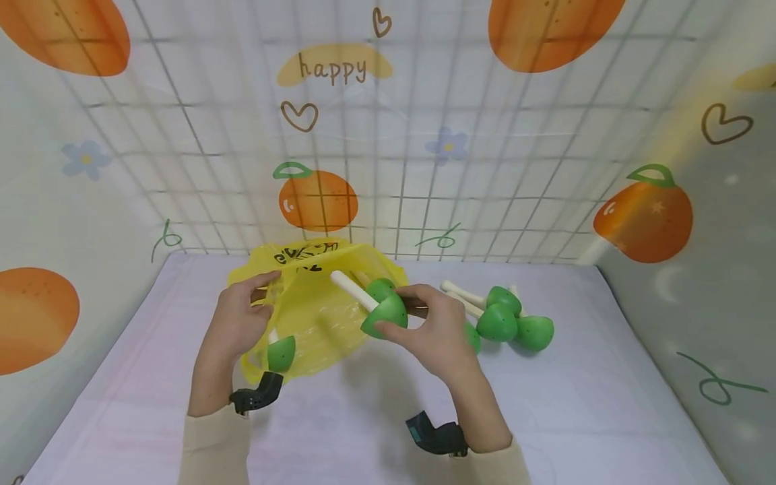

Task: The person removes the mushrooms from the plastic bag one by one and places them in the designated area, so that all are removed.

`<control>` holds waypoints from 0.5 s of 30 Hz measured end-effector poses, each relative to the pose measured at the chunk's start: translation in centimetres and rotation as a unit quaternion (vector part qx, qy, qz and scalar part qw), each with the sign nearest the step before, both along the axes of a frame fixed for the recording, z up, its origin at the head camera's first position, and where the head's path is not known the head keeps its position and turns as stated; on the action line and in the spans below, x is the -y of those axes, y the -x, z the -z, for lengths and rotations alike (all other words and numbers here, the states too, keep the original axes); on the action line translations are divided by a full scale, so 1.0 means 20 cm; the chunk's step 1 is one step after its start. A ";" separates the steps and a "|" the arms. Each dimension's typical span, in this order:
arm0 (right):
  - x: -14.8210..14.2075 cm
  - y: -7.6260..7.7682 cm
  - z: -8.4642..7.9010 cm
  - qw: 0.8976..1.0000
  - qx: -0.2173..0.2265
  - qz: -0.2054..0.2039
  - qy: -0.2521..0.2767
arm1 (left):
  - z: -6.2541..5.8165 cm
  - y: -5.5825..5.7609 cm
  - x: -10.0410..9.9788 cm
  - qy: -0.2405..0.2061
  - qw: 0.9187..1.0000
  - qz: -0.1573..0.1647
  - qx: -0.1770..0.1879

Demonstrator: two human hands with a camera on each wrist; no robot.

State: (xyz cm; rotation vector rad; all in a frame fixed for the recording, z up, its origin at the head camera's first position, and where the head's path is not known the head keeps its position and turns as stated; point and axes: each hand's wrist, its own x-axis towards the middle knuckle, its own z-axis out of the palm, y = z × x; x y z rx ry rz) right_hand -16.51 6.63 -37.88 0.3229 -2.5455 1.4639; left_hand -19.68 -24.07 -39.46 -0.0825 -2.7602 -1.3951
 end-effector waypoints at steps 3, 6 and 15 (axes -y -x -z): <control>-0.06 -0.01 -0.03 1.000 -0.004 0.007 0.002 | 0.00 0.00 0.00 -0.001 1.000 -0.001 0.001; -0.12 -0.01 -0.05 1.000 0.002 0.014 0.010 | 0.00 0.00 0.00 0.000 1.000 -0.001 0.003; -0.29 -0.04 -0.12 0.996 0.028 0.081 0.022 | 0.00 -0.01 -0.01 0.004 1.000 0.000 0.007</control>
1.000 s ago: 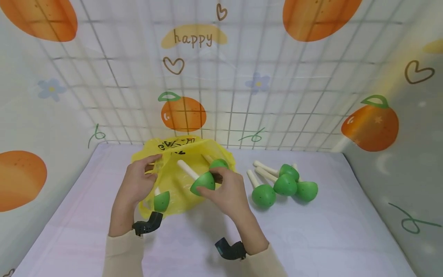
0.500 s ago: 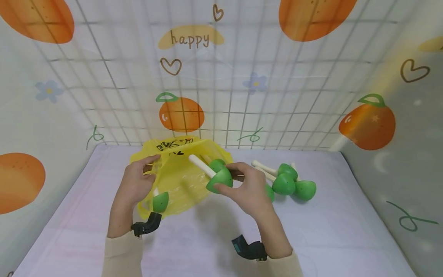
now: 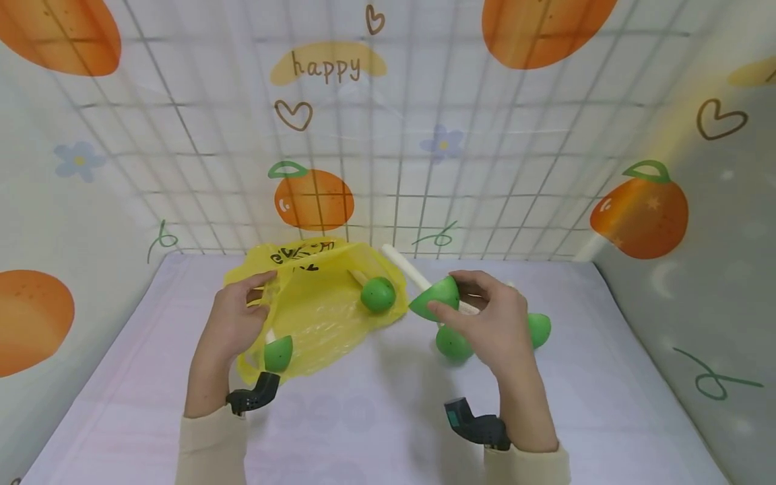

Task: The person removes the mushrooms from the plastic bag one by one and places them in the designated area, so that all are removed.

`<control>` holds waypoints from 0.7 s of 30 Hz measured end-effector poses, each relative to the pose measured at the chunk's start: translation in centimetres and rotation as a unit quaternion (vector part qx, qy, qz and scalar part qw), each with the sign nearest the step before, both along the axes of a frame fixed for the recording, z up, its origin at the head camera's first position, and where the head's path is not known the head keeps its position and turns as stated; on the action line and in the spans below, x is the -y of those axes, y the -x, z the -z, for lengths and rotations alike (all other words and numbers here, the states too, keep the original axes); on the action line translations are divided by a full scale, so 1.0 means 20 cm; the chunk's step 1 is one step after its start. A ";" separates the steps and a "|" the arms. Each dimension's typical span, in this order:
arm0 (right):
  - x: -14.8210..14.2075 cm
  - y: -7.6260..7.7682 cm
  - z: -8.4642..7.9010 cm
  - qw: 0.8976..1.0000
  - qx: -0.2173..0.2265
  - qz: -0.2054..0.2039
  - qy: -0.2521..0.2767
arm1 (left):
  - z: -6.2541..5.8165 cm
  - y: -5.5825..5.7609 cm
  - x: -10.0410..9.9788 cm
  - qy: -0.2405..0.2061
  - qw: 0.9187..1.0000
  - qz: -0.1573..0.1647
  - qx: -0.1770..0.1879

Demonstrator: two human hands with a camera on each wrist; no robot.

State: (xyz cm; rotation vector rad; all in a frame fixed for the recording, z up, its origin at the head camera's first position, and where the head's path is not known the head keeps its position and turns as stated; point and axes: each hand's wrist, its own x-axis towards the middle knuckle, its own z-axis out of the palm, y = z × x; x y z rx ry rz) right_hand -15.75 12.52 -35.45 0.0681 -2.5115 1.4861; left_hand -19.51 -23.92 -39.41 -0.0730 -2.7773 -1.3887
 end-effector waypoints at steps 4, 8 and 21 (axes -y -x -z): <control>-0.09 0.01 0.00 0.999 -0.007 0.052 -0.003 | 0.01 0.00 0.00 -0.002 1.000 0.001 0.000; -0.21 0.02 0.03 0.994 0.003 0.105 -0.008 | 0.01 0.00 0.01 -0.003 1.000 0.002 0.000; -0.54 0.07 0.18 0.959 0.053 0.275 0.030 | 0.01 0.00 0.01 -0.001 1.000 0.010 -0.005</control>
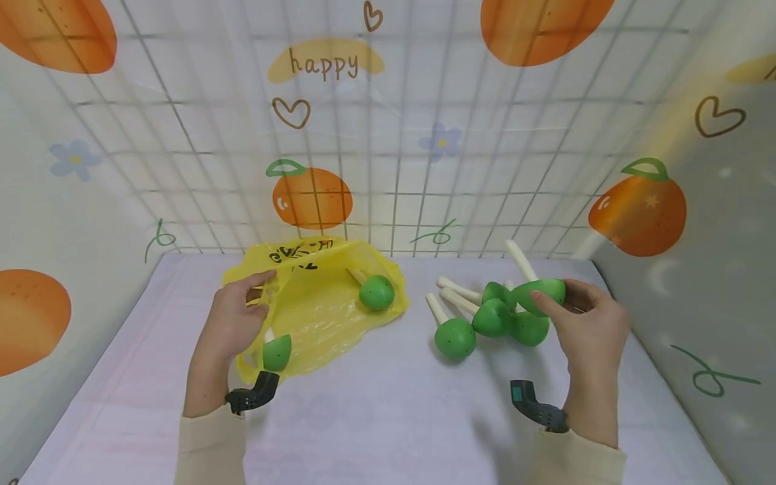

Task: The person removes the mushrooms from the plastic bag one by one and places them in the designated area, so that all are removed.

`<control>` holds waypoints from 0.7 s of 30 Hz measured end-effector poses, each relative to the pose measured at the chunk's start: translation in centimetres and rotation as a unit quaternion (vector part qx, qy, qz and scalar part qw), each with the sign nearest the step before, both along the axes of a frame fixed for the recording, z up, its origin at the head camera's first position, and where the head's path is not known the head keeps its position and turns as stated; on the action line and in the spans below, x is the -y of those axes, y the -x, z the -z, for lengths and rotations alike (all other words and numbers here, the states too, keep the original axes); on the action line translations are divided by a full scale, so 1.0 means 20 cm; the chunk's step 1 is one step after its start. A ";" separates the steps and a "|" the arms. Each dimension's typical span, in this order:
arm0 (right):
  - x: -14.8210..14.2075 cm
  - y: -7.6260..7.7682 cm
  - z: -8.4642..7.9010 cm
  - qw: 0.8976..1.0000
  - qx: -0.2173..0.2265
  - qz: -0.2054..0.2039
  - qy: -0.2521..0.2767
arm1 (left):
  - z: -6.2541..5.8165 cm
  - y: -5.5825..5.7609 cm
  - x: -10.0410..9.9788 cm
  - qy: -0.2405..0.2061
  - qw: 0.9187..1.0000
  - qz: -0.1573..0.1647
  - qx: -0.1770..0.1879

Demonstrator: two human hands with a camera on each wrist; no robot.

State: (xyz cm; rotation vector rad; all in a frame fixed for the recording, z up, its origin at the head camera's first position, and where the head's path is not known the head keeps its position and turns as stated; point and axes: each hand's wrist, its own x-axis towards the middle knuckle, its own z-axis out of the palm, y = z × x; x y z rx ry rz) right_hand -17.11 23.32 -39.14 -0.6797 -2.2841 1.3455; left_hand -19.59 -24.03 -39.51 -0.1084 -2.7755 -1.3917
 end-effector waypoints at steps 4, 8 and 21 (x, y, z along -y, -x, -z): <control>-0.09 0.00 0.05 0.999 0.021 0.033 0.034 | 0.00 0.00 0.00 -0.002 1.000 -0.003 0.004; -0.18 -0.01 0.11 0.996 0.048 0.057 0.048 | 0.00 0.00 0.00 -0.004 1.000 -0.006 0.008; -0.31 0.01 0.24 0.992 0.084 0.090 0.018 | 0.00 0.00 0.00 -0.011 1.000 -0.002 0.006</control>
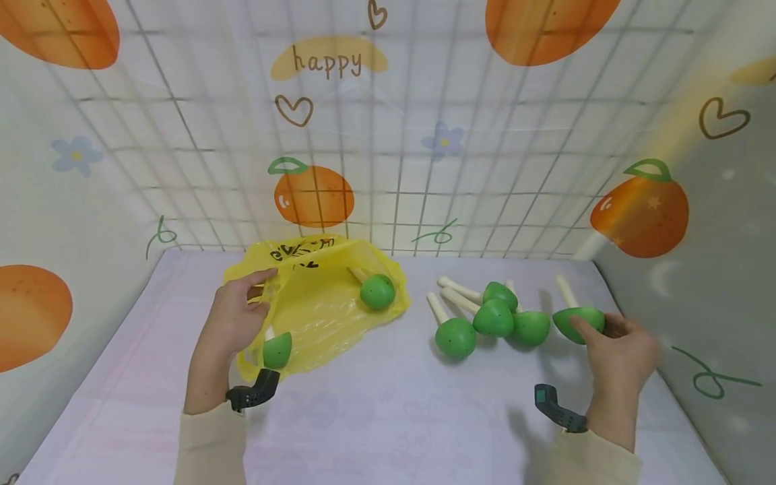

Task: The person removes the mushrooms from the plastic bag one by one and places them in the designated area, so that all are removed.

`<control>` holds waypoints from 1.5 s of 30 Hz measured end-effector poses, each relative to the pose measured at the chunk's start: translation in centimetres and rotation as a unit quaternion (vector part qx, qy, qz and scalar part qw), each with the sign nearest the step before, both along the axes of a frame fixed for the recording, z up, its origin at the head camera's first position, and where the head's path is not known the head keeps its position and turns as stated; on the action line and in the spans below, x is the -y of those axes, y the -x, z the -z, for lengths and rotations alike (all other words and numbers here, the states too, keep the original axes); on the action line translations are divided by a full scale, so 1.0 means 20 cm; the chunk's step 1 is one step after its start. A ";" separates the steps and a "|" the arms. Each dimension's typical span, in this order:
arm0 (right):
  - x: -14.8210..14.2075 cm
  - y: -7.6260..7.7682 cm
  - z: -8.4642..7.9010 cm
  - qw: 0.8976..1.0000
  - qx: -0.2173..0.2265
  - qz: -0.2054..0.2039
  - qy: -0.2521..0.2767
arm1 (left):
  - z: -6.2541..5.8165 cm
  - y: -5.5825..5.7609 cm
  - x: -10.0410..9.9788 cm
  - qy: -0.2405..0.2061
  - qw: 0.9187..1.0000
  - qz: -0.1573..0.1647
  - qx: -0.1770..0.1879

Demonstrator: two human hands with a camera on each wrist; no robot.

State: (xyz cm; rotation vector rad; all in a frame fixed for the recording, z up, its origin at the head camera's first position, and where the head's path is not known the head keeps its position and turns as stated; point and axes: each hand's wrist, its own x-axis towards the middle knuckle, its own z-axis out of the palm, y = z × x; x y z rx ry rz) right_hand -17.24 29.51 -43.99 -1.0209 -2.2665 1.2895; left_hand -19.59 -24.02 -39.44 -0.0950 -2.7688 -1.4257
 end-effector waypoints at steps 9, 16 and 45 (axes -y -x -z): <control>-0.03 0.01 0.05 0.999 0.028 -0.014 -0.010 | 0.00 0.00 0.00 0.006 1.000 -0.006 0.002; -0.05 0.01 0.08 0.999 0.029 -0.004 -0.013 | 0.00 0.00 0.00 0.004 1.000 -0.004 -0.002; -0.04 0.04 0.12 0.999 0.039 -0.036 0.002 | 0.01 0.01 0.00 -0.005 1.000 -0.005 0.002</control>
